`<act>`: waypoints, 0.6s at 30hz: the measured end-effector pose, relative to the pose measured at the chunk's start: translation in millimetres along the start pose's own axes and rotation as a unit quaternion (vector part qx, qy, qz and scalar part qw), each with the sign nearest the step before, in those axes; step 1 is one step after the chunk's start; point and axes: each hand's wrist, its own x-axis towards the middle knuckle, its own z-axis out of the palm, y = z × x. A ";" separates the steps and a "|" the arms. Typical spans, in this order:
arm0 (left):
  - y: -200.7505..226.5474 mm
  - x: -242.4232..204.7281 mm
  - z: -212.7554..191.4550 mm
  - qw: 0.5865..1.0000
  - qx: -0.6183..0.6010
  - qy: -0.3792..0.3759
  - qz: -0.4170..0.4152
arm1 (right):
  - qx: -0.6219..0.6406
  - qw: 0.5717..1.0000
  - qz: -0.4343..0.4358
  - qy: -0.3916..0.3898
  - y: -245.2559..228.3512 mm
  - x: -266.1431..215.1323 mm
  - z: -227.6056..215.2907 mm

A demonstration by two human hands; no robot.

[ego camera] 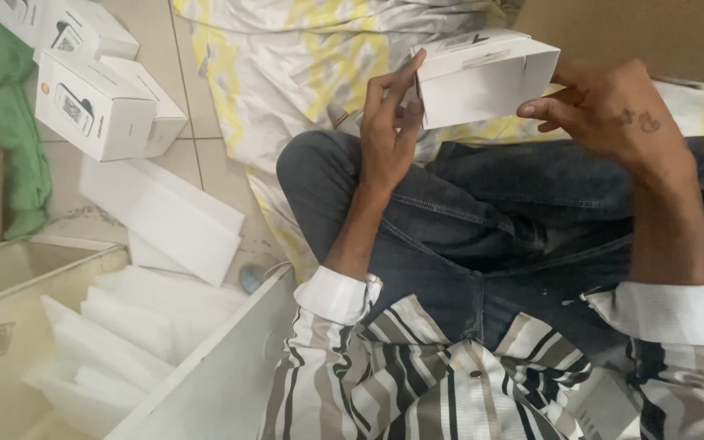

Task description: The person checks electronic devices and packs them into product boxes while sitting on the floor.

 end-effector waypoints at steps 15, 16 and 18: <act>-27.7 0.3 1.3 0.995 -0.051 -0.071 -0.053 | -0.073 0.993 -0.093 0.024 -5.9 18.0 27.7; -37.2 -4.5 4.1 0.991 -0.071 -0.067 -0.093 | -0.110 0.988 -0.103 0.019 1.2 16.8 41.3; -23.4 4.3 8.8 0.993 -0.055 -0.047 -0.095 | -0.109 0.987 -0.112 0.036 3.9 14.5 47.6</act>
